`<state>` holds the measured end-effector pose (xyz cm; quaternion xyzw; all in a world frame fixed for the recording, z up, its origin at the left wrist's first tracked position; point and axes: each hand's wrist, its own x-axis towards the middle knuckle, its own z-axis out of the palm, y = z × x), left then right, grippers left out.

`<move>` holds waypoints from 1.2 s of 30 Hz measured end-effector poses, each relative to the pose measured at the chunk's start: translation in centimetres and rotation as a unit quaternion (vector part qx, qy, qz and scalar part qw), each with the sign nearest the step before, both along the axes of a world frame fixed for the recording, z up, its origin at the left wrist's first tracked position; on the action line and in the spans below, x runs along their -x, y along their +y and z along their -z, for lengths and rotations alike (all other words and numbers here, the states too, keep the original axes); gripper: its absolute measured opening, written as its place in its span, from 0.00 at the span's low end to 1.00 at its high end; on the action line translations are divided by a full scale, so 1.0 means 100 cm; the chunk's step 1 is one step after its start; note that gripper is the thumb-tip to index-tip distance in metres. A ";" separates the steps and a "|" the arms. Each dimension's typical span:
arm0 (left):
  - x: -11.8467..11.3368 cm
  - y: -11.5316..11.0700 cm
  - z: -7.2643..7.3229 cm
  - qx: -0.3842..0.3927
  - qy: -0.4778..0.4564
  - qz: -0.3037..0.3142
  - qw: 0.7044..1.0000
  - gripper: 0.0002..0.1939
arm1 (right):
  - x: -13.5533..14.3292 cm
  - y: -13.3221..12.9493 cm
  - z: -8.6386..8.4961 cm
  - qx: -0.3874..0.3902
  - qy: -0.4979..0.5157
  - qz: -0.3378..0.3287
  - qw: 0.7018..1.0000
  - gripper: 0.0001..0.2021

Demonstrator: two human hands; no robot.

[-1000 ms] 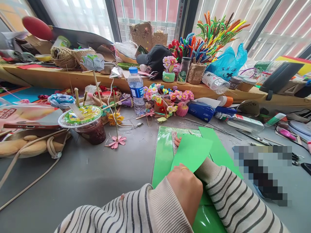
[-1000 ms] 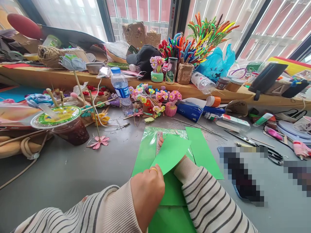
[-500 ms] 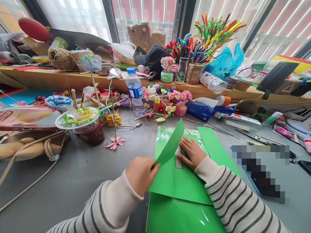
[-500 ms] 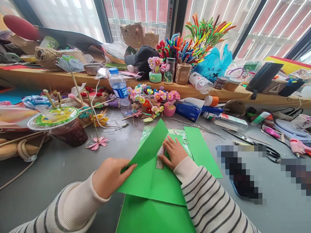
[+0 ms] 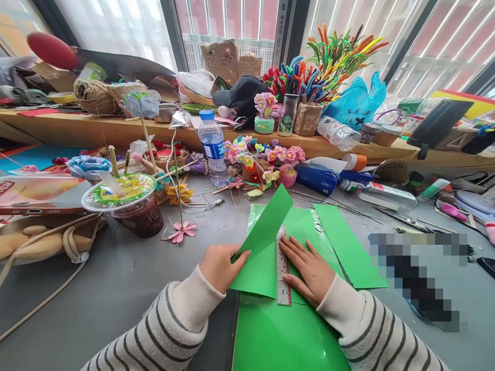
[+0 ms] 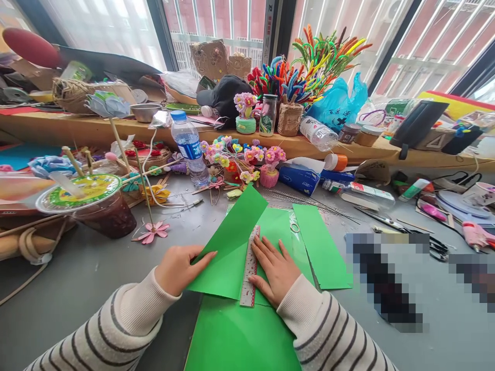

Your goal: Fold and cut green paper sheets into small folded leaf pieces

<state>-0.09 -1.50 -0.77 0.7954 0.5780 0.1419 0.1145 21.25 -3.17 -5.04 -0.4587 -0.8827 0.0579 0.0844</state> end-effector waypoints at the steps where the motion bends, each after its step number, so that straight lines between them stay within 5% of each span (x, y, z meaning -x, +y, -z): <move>1: 0.000 0.000 0.000 0.003 -0.002 0.000 1.000 0.19 | 0.000 0.000 0.000 -0.001 0.001 0.002 1.000 0.28; 24: 0.000 0.002 0.004 0.010 -0.032 -0.004 0.999 0.18 | 0.005 -0.002 0.000 0.007 -0.010 0.020 1.000 0.29; 36: -0.002 -0.009 -0.013 0.113 0.101 -0.035 0.988 0.15 | 0.006 -0.003 -0.001 0.011 -0.012 0.024 1.000 0.28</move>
